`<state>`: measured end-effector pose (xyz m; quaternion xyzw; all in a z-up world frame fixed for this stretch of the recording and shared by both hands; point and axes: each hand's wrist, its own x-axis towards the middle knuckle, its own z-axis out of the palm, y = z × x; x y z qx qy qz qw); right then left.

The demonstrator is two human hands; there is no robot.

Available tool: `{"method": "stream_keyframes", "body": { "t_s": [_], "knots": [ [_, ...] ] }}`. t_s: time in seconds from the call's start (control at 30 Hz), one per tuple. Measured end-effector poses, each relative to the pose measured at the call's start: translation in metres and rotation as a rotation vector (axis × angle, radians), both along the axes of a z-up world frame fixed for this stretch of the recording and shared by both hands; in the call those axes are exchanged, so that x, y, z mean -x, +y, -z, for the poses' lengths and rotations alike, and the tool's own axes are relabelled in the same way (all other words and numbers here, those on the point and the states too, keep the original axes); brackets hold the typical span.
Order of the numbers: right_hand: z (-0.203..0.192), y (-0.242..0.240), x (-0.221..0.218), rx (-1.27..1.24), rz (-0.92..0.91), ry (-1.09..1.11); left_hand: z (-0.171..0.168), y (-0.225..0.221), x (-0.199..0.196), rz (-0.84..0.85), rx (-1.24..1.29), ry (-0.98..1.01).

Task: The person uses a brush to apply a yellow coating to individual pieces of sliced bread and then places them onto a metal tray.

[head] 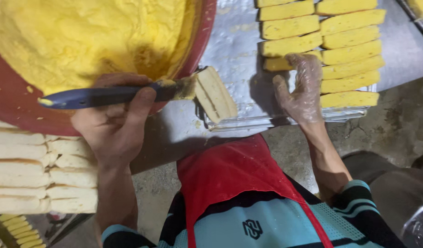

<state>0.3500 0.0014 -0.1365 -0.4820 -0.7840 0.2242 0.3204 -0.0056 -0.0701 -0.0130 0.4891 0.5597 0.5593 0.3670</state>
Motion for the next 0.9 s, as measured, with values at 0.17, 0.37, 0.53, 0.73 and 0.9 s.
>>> {"method": "stream_keyframes", "body": {
  "t_s": [0.17,0.37,0.53,0.73,0.9],
  "knots": [
    [-0.038,-0.028,0.096,0.713,-0.089,0.222,-0.003,-0.012,0.042,-0.033,-0.07,0.247],
    [-0.014,-0.03,0.135,0.446,-0.133,-0.189,-0.02,-0.029,0.084,-0.056,-0.015,0.534],
    [-0.011,-0.04,0.107,0.618,0.073,0.282,-0.024,-0.016,0.133,-0.012,-0.076,0.359],
    [-0.043,-0.041,0.077,0.875,0.195,1.244,0.023,0.035,0.135,0.414,-0.125,0.362],
    [-0.03,-0.038,0.064,0.74,0.295,1.337,0.069,0.072,0.1,0.574,0.262,0.43]
  ]
}}
